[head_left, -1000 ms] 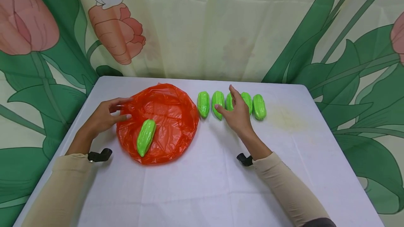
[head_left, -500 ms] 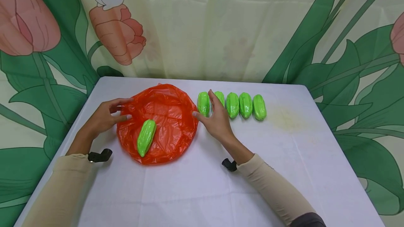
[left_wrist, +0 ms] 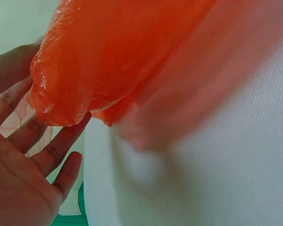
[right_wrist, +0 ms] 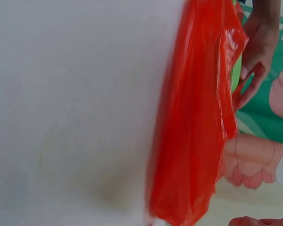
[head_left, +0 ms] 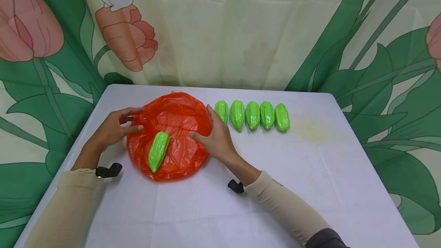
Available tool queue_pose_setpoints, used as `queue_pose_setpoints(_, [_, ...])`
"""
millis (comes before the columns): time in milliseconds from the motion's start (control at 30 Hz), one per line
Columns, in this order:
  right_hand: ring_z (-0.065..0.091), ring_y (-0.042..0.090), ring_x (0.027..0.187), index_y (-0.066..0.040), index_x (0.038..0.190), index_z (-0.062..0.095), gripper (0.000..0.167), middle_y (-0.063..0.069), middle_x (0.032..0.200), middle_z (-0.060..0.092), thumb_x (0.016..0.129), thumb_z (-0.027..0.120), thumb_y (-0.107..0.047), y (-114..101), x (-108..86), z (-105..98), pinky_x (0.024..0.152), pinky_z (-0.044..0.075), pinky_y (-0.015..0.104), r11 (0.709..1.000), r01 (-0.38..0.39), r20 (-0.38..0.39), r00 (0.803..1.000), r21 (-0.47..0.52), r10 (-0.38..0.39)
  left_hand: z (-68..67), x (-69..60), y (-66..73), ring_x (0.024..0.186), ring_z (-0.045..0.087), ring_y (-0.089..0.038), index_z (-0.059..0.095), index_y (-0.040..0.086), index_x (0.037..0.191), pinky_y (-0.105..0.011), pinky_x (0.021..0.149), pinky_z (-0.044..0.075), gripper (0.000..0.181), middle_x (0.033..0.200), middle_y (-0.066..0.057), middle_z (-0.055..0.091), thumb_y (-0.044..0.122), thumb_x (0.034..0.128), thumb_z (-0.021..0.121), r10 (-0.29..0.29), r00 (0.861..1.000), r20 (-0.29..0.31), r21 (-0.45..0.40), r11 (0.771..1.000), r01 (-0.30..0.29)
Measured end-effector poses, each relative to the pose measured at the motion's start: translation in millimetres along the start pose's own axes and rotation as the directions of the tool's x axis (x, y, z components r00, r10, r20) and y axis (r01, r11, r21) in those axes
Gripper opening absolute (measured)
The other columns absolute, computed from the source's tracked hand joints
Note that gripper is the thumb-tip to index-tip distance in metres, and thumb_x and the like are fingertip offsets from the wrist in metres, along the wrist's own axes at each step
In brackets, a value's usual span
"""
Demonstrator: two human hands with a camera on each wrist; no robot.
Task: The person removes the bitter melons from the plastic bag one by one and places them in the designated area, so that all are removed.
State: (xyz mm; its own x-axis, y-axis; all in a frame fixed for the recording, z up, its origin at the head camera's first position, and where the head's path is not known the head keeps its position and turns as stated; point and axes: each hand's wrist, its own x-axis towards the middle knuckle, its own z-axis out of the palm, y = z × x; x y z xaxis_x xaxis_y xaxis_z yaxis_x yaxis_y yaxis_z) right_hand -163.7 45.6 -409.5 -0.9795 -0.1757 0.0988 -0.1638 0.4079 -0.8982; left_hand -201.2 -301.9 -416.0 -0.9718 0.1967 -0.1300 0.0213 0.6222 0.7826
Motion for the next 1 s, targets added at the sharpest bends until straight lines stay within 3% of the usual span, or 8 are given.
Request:
queue_pose_setpoints(133, [0.038, 0.03, 0.158, -0.016, 0.17, 0.024, 0.102, 0.007, 0.172, 0.036, 0.09, 0.086, -0.025, -4.1, -2.8, 12.6, 0.112, 0.053, 0.054, 0.999, 0.01, 0.038, 0.999, 0.032, -0.011, 0.4, 1.0, -1.7, 0.148, 0.04, -0.051, 0.042, 0.014, 0.164, -0.053, 0.095, 0.064, 0.078, 0.165, -0.022, 0.044, 0.021, 0.0962, 0.08, 0.004, 1.0, 0.003, -0.005, 1.0, -0.004])
queue_pose_setpoints(467, [0.039, 0.022, 0.158, -0.017, 0.169, 0.028, 0.1, 0.0, 0.171, 0.039, 0.09, 0.087, -0.03, -18.2, -12.3, 44.7, 0.122, 0.045, 0.049, 0.998, -0.058, 0.119, 0.991, -0.008, 0.059, 0.6, 0.8, -3.8, 0.148, 0.039, -0.052, 0.042, 0.015, 0.164, -0.059, 0.098, 0.061, 0.077, 0.166, -0.023, 0.043, 0.023, 0.0972, 0.079, -0.009, 1.0, -0.001, 0.004, 1.0, 0.009])
queue_pose_setpoints(1000, [0.04, 0.022, 0.156, -0.016, 0.168, 0.031, 0.1, -0.002, 0.168, 0.042, 0.088, 0.089, -0.033, -31.8, -20.7, 86.0, 0.122, 0.046, 0.048, 0.992, -0.091, 0.267, 0.957, -0.083, 0.111, -0.7, -1.3, -5.6, 0.146, 0.042, -0.051, 0.043, 0.014, 0.163, -0.053, 0.097, 0.063, 0.076, 0.165, -0.022, 0.044, 0.024, 0.0969, 0.079, 0.022, 1.0, 0.0, 0.013, 1.0, -0.022])
